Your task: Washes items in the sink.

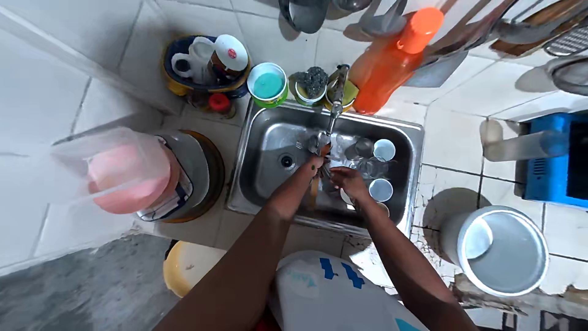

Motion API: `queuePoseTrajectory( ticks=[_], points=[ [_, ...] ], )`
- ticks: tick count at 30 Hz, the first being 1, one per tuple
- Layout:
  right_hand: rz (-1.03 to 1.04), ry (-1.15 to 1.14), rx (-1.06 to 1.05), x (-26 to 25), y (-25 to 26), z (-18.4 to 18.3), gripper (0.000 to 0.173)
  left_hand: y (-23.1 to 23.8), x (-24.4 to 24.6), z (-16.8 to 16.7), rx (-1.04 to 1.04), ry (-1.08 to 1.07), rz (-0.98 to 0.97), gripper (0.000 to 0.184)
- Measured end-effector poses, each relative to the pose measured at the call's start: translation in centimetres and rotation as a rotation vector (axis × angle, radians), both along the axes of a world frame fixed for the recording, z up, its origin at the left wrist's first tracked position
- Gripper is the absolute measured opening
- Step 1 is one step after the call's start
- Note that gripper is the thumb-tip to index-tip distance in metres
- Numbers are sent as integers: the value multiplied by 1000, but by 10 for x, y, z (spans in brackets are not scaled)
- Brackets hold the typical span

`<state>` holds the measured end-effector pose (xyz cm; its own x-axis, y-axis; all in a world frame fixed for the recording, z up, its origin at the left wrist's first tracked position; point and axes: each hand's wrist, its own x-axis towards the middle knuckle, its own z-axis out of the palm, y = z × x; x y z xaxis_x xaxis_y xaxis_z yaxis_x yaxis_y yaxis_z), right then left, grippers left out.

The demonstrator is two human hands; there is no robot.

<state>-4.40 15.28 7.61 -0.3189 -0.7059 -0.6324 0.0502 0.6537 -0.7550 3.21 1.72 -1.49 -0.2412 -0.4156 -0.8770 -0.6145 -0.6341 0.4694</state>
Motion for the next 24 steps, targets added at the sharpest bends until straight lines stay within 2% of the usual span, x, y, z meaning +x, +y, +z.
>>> queuePoseTrajectory(
  ticks=[2, 3, 4, 6, 7, 8, 11, 14, 18, 19, 21, 22, 23, 24],
  points=[
    [-41, 26, -42, 4, -8, -3, 25, 4, -1, -10, 18, 111, 51, 38],
    [-29, 59, -74, 8, -12, -4, 25, 11, 8, 0, -2, 197, 59, 32],
    [-2, 98, -103, 11, -16, -6, 24, 19, 25, 28, -30, 295, 24, 30],
    [102, 211, -134, 17, -26, -9, 26, 31, 69, 101, -174, 407, -208, 33],
    [143, 276, -154, 21, -30, -11, 27, 35, 84, 125, -203, 401, -261, 37],
    [157, 326, -178, 24, -33, -12, 27, 37, 88, 134, -213, 410, -261, 38],
    [138, 385, -234, 26, -38, -17, 24, 32, 77, 112, -163, 519, -131, 39],
    [143, 441, -366, 22, -39, -24, 13, 30, 70, 110, -106, 579, -26, 41],
    [235, 573, -422, 14, -38, -19, 11, 30, 60, 109, -110, 601, 25, 41],
    [270, 616, -400, 12, -34, -15, 12, 28, 53, 106, -89, 561, 18, 36],
    [308, 662, -358, 13, -10, -2, 15, 23, 26, 62, -121, 465, -24, 27],
    [324, 638, -324, 14, 11, 8, 18, 17, 17, 47, -166, 419, -123, 31],
    [350, 582, -298, 16, 37, 22, 20, 11, 7, 58, -187, 293, -239, 36],
    [387, 508, -279, 18, 69, 38, 20, 2, -13, 94, -13, 31, -295, 44]
  ],
)
